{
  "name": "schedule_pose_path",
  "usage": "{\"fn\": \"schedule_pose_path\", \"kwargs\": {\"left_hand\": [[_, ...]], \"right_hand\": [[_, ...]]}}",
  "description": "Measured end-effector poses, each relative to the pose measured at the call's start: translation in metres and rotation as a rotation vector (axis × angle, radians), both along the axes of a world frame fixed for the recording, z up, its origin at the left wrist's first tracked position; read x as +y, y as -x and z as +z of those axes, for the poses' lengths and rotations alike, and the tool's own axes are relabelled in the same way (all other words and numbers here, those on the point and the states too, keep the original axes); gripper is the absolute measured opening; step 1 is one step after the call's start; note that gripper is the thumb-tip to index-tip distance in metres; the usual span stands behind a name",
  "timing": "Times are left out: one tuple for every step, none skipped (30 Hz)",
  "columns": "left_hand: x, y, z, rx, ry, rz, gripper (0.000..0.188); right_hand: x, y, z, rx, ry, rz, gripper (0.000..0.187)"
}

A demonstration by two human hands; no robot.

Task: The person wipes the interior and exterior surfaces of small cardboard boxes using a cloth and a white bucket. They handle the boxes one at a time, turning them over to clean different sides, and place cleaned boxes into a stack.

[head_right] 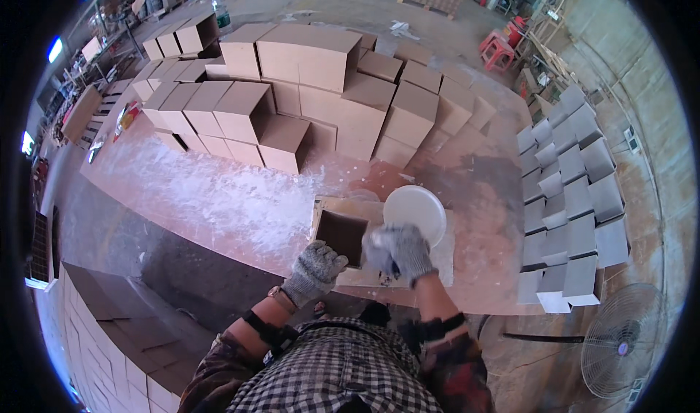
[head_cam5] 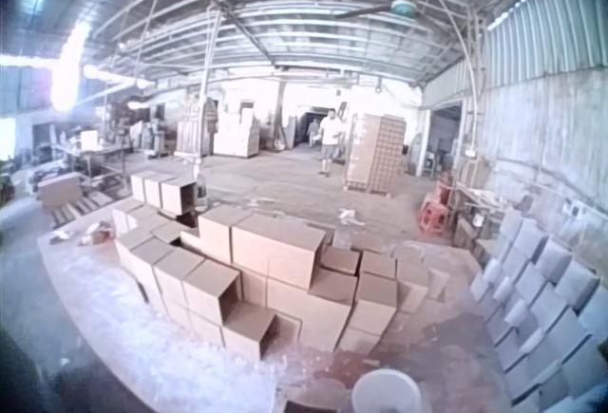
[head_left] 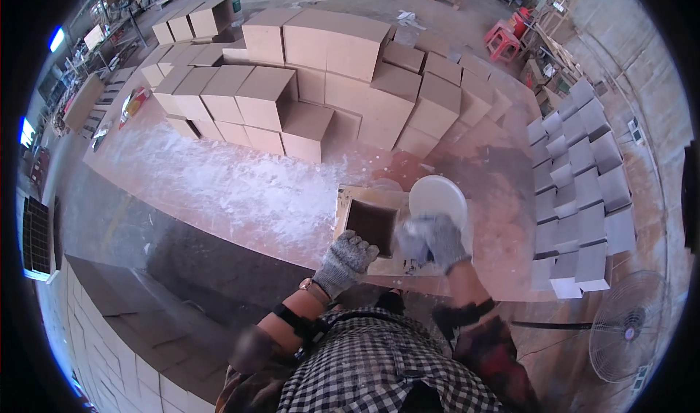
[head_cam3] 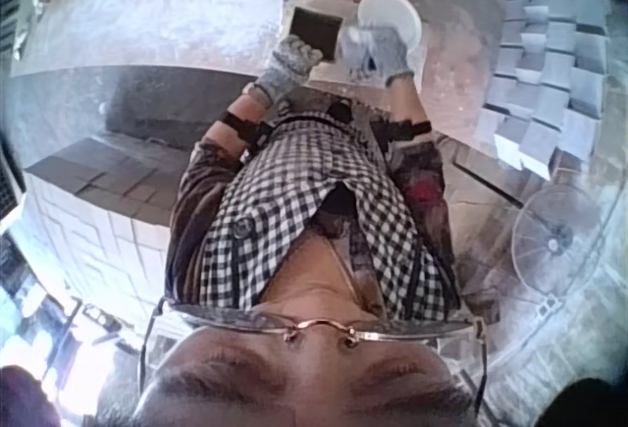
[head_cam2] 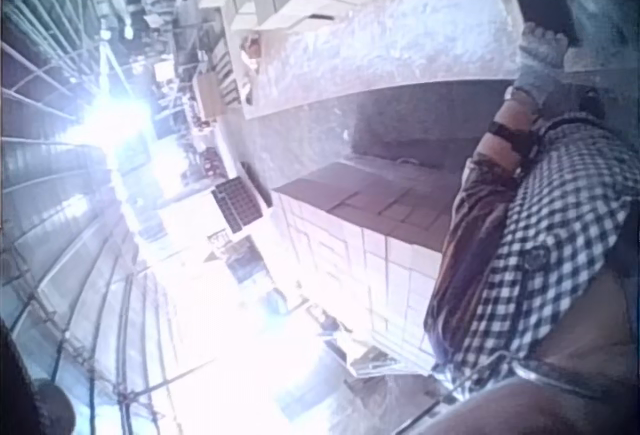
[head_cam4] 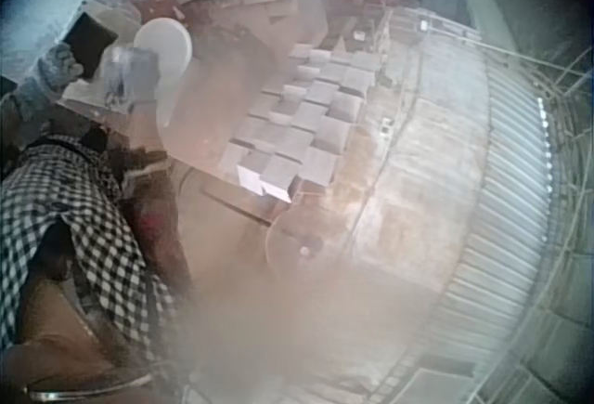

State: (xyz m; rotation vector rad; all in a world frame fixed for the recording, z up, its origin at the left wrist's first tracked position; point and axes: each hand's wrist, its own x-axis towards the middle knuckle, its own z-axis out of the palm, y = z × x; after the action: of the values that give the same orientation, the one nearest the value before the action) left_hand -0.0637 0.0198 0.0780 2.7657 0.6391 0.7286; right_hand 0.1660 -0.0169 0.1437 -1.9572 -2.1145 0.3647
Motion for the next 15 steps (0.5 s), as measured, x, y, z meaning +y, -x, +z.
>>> {"fn": "schedule_pose_path", "kwargs": {"left_hand": [[0.0,0.0,0.001,0.005,-0.002,-0.005,0.018],[0.0,0.001,0.001,0.016,0.008,-0.002,0.018],[0.001,0.001,0.003,0.022,0.016,0.0,0.018],[0.001,0.0,0.001,0.024,0.013,-0.001,0.018],[0.0,0.0,-0.001,0.019,0.001,0.004,0.018],[0.0,-0.002,-0.002,0.015,-0.011,0.006,0.018],[0.001,-0.003,-0.001,0.015,-0.013,0.003,0.018],[0.0,-0.003,0.0,0.002,-0.023,0.002,0.018],[0.0,-0.004,0.0,-0.011,-0.033,-0.002,0.018],[0.0,0.0,0.0,-0.01,-0.033,0.003,0.018],[0.0,0.001,-0.001,-0.035,-0.035,-0.005,0.017],[-0.001,0.0,-0.003,-0.071,-0.038,-0.014,0.016],[-0.002,-0.002,-0.002,-0.079,-0.04,-0.016,0.016],[-0.002,-0.002,-0.001,-0.071,-0.035,0.034,0.013],[-0.003,-0.003,-0.001,-0.064,-0.03,0.084,0.011]], "right_hand": [[0.014,0.006,0.02,-0.212,-0.029,-0.045,0.025],[0.029,0.009,0.022,-0.206,-0.032,-0.048,0.025],[0.042,0.011,0.025,-0.273,-0.034,0.012,0.025],[0.049,0.016,0.026,-0.339,-0.034,0.077,0.026],[0.048,0.024,0.027,-0.338,-0.037,0.075,0.026],[0.043,0.032,0.028,-0.253,0.053,-0.068,0.026],[0.036,0.037,0.028,-0.168,0.144,-0.209,0.026],[0.027,0.04,0.025,-0.166,0.146,-0.205,0.026],[0.013,0.044,0.021,-0.105,0.206,-0.2,0.026],[-0.002,0.049,0.017,-0.046,0.263,-0.191,0.027],[-0.019,0.043,-0.007,-0.131,0.206,0.02,0.028],[-0.035,0.035,-0.029,-0.225,0.149,0.228,0.029],[-0.048,0.03,-0.033,-0.232,0.148,0.225,0.029],[-0.059,0.026,-0.037,-0.068,0.182,0.158,0.03],[-0.065,0.022,-0.041,0.097,0.214,0.093,0.031]]}}
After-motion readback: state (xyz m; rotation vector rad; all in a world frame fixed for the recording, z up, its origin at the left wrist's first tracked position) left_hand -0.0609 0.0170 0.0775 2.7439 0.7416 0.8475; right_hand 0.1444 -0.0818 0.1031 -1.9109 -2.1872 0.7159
